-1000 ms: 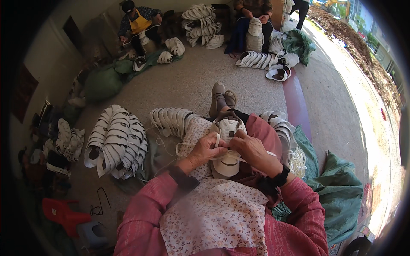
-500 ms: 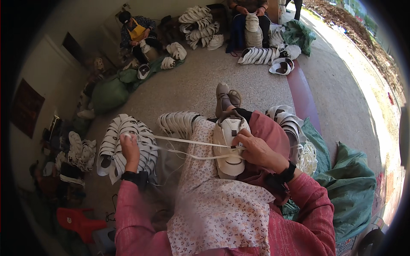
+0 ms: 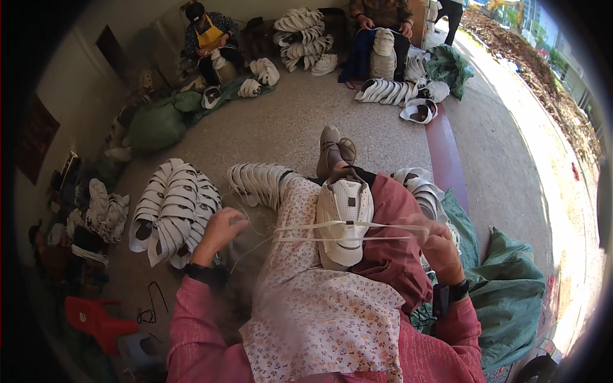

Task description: The person threads a white shoelace through the eyelets of a white sneaker, pulling the lace tight and adjusting the fit. They work on a single shoe held in their lap, surrounded by stacks of similar shoes.

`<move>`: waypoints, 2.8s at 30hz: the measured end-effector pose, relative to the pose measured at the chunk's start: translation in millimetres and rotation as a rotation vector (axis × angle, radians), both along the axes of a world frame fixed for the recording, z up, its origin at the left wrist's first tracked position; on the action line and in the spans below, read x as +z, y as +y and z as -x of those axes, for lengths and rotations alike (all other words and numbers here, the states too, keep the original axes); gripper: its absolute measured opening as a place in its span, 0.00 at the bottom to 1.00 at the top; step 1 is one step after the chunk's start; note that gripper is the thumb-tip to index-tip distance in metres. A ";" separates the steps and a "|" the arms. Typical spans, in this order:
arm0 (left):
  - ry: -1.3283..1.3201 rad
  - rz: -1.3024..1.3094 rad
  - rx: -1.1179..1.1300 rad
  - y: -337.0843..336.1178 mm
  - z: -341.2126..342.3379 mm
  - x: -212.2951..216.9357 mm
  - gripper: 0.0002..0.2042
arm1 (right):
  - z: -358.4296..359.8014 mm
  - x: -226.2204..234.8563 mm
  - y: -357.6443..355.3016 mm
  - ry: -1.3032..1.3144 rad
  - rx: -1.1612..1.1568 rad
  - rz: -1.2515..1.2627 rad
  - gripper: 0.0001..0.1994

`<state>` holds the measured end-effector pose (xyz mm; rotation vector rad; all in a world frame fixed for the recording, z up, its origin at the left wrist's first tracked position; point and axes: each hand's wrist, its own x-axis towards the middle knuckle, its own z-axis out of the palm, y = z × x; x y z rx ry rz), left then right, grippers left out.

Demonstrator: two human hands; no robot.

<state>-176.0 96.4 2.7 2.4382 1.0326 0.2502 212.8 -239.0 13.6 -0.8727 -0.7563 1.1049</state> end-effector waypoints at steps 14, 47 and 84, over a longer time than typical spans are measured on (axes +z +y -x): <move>-0.333 0.739 -0.504 -79.2 -122.2 -20.7 0.15 | -110.0 -18.3 -194.6 0.618 -0.644 -0.690 0.14; -1.706 0.611 1.013 91.8 357.4 -39.1 0.17 | -215.6 -254.8 -255.2 0.678 -0.838 -0.095 0.13; -0.422 0.244 -0.311 -75.2 -186.1 -49.9 0.60 | 14.1 -57.6 155.9 -0.453 -0.335 0.286 0.10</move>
